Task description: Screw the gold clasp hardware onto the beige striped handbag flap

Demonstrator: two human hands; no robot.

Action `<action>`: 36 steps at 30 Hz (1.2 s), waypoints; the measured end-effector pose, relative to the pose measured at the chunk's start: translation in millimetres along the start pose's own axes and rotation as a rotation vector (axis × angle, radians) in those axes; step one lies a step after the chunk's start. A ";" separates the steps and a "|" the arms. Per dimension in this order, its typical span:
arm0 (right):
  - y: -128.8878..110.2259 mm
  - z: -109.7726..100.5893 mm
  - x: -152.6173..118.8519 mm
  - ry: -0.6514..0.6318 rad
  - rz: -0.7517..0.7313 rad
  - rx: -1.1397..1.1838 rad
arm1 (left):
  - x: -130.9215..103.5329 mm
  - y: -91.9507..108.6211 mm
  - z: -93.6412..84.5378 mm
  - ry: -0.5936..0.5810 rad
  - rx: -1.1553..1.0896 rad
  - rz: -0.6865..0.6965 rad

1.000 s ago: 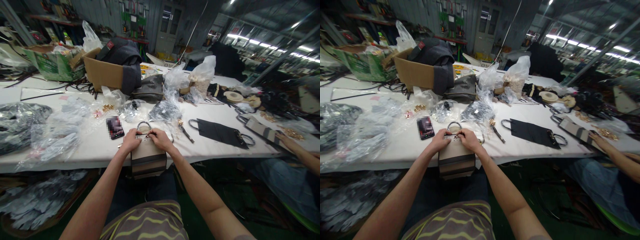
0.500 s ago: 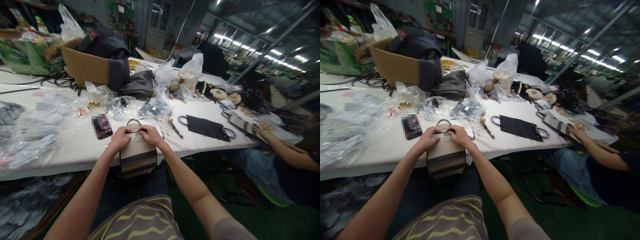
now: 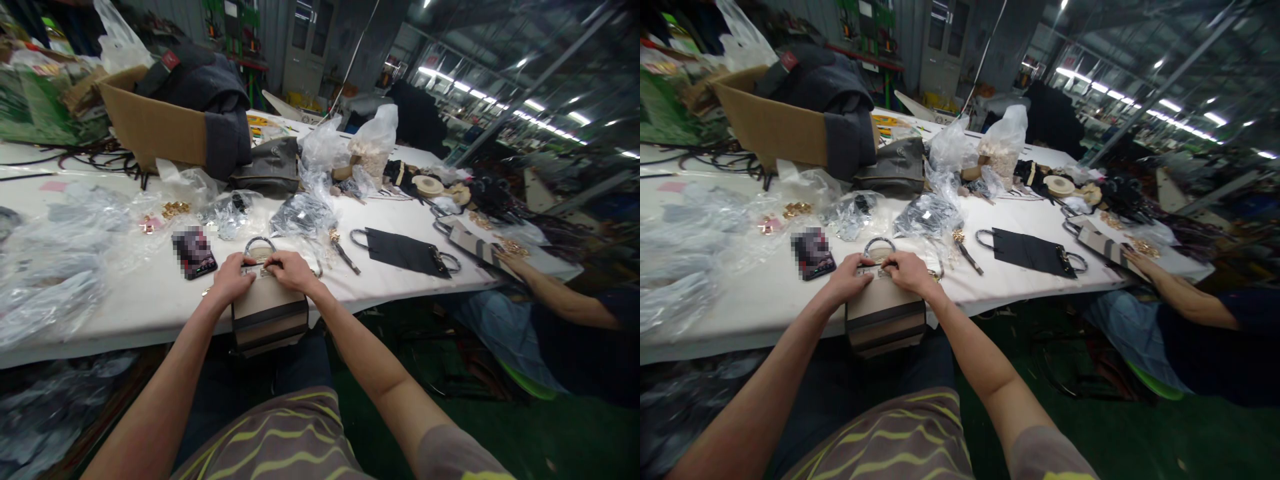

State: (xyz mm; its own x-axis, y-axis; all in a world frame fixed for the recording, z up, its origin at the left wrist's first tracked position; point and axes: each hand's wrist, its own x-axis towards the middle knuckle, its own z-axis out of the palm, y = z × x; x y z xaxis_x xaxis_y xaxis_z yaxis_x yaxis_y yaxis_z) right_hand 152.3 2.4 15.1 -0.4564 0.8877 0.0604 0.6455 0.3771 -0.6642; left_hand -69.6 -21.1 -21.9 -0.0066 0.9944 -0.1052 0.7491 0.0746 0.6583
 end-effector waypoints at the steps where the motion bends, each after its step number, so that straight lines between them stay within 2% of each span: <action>1: -1.3 0.2 -0.1 -0.001 0.008 -0.016 | -0.2 0.3 -0.2 -0.003 -0.001 -0.001; 10: -10.6 6.2 -11.0 0.052 0.000 -0.114 | 0.4 -2.6 2.8 0.024 -0.003 0.015; 16: -8.5 12.3 -19.9 0.062 -0.021 -0.194 | 0.5 -4.8 5.3 0.026 0.006 0.026; 26: -5.8 19.9 -32.9 0.151 -0.059 -0.119 | -1.3 -3.3 4.2 0.010 -0.002 0.034; 36: -5.7 19.5 -34.0 0.054 -0.122 -0.221 | 0.8 -1.6 4.0 0.002 -0.019 0.008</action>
State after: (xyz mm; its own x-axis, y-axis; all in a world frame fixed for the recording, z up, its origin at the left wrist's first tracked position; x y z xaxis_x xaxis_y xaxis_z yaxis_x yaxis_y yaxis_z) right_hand 152.1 -35.1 2.3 -0.5092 0.8429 0.1739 0.7086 0.5253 -0.4712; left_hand -68.2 -20.7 -26.0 -0.0020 0.9951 -0.0985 0.7367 0.0681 0.6728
